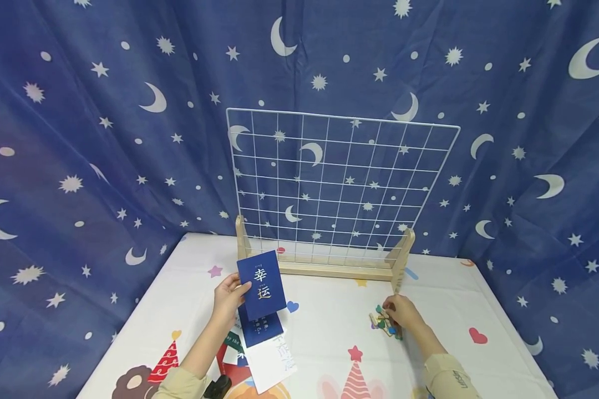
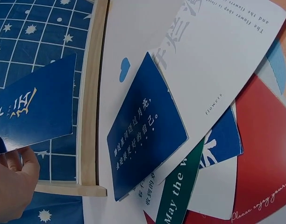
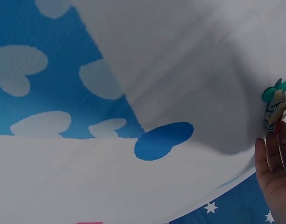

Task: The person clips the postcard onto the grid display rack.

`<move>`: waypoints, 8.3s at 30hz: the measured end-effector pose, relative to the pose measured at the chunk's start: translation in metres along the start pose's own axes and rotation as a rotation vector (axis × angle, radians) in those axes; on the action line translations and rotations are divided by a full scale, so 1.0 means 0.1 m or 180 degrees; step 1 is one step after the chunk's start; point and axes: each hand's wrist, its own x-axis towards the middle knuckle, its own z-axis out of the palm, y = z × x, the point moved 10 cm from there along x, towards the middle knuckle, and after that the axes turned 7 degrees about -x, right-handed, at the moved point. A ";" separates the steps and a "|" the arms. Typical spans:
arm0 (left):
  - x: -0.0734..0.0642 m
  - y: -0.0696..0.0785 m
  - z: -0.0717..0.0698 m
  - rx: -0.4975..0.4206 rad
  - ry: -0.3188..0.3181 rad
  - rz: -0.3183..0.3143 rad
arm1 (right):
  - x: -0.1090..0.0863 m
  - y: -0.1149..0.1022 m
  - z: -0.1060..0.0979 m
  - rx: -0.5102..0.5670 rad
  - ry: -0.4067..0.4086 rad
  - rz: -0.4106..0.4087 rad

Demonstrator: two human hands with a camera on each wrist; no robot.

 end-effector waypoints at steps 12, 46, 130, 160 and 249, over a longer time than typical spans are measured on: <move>-0.02 0.01 0.00 -0.0019 -0.0016 0.0007 | -0.12 0.19 -0.10 -0.0658 0.0122 0.0529; 0.03 0.13 -0.06 0.0007 0.0002 0.0060 | -0.17 0.35 -0.15 0.0486 0.0156 0.0894; 0.22 1.17 0.29 0.0057 -0.0219 0.0985 | 0.00 -1.51 -1.48 0.2081 0.0992 -0.0733; 0.54 1.86 0.16 0.0236 0.0188 0.1161 | 0.10 -2.37 -2.53 0.1497 0.1514 -0.1414; 0.73 2.72 0.70 0.0092 0.1088 0.1912 | 1.15 -3.47 -3.25 0.2192 0.2250 -0.0659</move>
